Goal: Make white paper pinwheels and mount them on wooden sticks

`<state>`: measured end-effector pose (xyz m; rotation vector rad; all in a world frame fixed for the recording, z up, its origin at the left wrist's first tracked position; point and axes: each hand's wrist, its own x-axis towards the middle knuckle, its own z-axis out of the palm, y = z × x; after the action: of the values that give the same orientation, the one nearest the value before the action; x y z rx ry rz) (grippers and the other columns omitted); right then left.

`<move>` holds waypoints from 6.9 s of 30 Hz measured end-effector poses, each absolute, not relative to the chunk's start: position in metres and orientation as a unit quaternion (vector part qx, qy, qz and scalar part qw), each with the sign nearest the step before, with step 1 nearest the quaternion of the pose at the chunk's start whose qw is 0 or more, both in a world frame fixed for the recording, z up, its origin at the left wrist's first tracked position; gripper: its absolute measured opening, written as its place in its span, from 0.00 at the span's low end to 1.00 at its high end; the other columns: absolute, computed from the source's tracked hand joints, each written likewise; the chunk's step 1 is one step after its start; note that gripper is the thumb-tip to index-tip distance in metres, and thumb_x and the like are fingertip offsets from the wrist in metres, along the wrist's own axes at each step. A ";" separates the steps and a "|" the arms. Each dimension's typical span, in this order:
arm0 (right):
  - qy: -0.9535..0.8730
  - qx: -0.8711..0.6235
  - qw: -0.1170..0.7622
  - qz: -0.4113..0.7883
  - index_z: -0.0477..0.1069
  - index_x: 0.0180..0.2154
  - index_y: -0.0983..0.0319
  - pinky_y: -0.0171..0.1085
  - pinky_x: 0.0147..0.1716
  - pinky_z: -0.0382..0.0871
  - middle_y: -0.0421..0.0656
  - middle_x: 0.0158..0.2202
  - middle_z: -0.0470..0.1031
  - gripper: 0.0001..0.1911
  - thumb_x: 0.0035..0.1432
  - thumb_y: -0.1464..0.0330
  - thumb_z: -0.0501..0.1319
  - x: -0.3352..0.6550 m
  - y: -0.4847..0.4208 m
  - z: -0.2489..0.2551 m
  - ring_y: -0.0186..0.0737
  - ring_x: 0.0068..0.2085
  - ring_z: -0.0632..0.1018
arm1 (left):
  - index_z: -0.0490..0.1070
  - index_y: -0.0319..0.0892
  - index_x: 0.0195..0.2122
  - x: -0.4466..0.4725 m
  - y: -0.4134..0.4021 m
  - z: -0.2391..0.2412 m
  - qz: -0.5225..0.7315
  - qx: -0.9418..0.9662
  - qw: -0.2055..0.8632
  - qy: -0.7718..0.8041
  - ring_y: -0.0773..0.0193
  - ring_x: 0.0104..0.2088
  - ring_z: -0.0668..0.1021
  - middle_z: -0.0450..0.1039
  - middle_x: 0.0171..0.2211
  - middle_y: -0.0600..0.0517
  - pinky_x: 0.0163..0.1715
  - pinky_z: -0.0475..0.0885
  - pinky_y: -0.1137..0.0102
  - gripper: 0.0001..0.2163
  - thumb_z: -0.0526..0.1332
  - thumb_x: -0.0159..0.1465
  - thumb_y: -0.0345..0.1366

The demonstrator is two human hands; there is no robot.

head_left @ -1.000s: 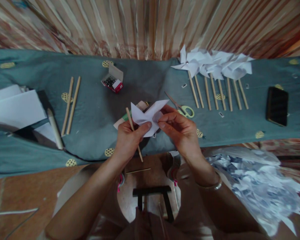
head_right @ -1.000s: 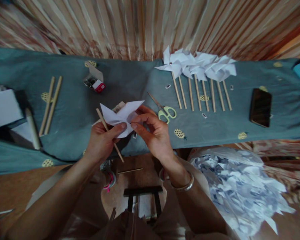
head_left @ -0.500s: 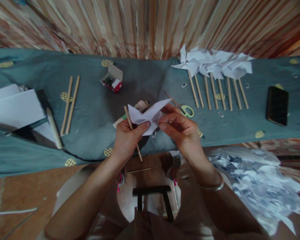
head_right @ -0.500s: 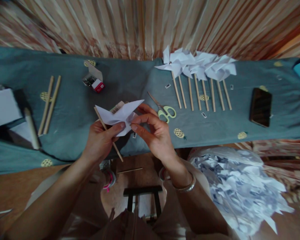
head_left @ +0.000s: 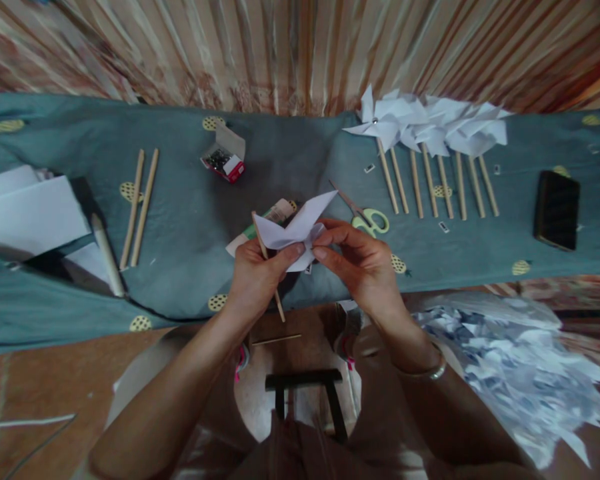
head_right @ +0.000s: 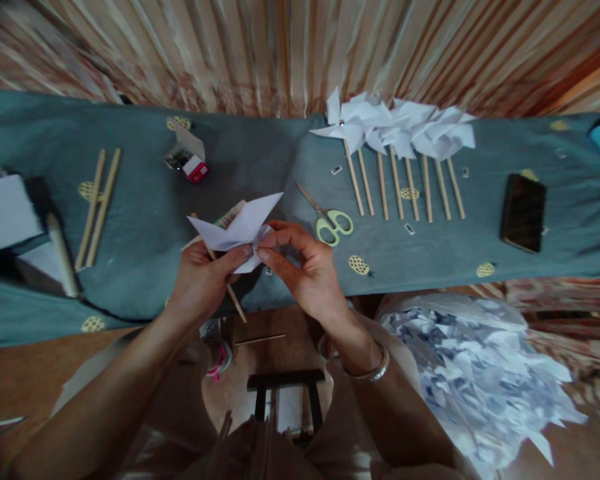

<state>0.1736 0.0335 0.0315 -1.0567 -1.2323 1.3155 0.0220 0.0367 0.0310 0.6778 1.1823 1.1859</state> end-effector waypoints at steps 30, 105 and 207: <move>-0.554 -0.450 0.496 0.494 0.77 0.33 0.55 0.47 0.60 0.65 0.41 0.53 0.75 0.03 0.55 0.68 0.69 0.177 0.036 0.033 0.44 0.56 0.75 | 0.78 0.42 0.29 0.019 0.040 0.031 0.505 0.316 0.598 0.537 0.64 0.27 0.77 0.79 0.27 0.52 0.24 0.71 0.72 0.08 0.73 0.48 0.36; -0.606 -0.452 0.469 0.456 0.77 0.32 0.54 0.48 0.61 0.64 0.40 0.55 0.73 0.03 0.56 0.63 0.69 0.177 0.038 0.036 0.45 0.58 0.73 | 0.77 0.42 0.25 0.020 0.035 0.032 0.497 0.378 0.577 0.526 0.64 0.25 0.75 0.74 0.22 0.54 0.26 0.72 0.70 0.09 0.74 0.49 0.40; -0.731 -0.420 0.462 0.274 0.74 0.44 0.56 0.43 0.43 0.76 0.41 0.38 0.81 0.10 0.62 0.74 0.61 0.189 -0.006 0.066 0.40 0.41 0.80 | 0.77 0.37 0.23 0.028 0.018 0.052 0.435 0.183 0.756 0.454 0.71 0.20 0.72 0.74 0.21 0.53 0.21 0.66 0.76 0.12 0.76 0.40 0.35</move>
<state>0.1888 -0.0057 0.0664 -1.0336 -1.7975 0.6734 0.0279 0.0181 0.0524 0.3991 0.9905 0.9476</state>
